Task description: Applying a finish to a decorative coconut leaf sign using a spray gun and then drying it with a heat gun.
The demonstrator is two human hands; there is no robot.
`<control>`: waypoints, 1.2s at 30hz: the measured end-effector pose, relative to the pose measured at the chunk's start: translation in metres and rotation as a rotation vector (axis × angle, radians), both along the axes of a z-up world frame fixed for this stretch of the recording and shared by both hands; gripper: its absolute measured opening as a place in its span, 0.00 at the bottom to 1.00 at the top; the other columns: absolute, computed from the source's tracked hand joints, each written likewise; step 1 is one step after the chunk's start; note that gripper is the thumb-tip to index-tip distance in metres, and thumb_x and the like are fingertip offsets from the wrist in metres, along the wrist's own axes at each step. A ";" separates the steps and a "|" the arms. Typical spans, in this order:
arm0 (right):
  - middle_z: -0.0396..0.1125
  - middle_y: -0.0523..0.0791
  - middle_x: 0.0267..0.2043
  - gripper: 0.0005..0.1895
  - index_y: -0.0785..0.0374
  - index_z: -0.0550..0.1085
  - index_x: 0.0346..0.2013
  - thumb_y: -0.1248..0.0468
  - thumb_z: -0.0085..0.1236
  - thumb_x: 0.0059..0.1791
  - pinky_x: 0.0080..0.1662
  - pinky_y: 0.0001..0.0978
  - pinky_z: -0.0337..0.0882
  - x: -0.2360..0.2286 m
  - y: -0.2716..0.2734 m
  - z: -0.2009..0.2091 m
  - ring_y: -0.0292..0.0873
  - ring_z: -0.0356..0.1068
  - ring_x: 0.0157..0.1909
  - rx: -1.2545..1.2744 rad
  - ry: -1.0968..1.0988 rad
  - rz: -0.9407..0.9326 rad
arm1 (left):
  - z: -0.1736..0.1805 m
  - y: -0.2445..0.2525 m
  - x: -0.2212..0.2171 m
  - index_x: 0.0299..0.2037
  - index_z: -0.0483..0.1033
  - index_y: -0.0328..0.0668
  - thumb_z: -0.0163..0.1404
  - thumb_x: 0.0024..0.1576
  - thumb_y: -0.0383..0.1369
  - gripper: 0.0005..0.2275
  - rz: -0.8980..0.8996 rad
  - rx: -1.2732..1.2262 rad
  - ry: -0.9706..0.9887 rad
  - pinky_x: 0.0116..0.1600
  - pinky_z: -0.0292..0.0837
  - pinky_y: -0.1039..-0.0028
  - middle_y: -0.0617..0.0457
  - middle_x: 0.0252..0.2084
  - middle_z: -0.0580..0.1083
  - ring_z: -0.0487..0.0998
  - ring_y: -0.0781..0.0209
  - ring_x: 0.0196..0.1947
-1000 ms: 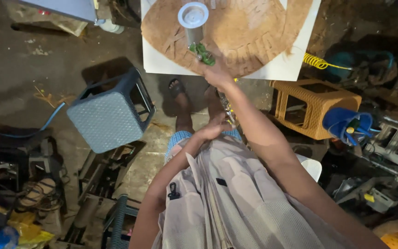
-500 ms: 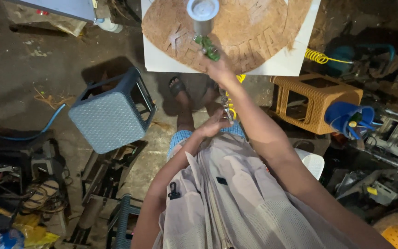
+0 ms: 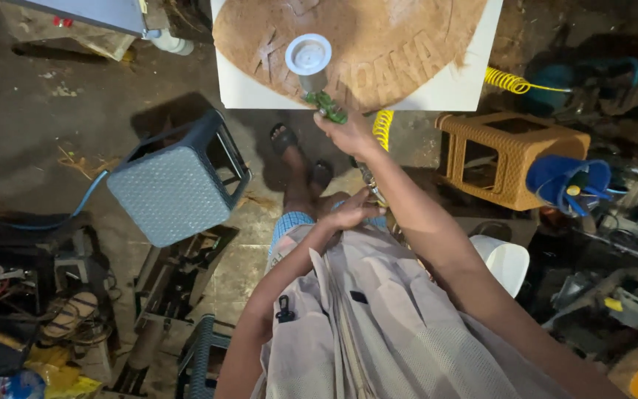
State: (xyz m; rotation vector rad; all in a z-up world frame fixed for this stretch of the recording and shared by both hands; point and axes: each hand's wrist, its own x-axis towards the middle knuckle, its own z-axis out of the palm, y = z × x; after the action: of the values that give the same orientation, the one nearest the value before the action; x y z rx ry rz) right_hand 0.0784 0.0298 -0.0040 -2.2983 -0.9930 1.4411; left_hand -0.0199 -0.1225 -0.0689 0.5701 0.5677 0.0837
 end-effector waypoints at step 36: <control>0.61 0.39 0.22 0.11 0.52 0.69 0.32 0.51 0.52 0.51 0.28 0.32 0.57 0.042 -0.016 0.029 0.35 0.59 0.23 0.138 0.221 -0.293 | 0.075 0.000 0.022 0.72 0.39 0.39 0.50 0.48 0.47 0.44 -0.130 0.062 0.378 0.59 0.66 0.52 0.37 0.72 0.52 0.60 0.41 0.68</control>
State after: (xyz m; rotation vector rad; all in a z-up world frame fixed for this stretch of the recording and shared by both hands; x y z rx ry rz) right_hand 0.1208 0.0135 0.0250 -2.0321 -0.6405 1.4167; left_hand 0.0019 -0.1224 0.0064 0.6872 0.8952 -0.1335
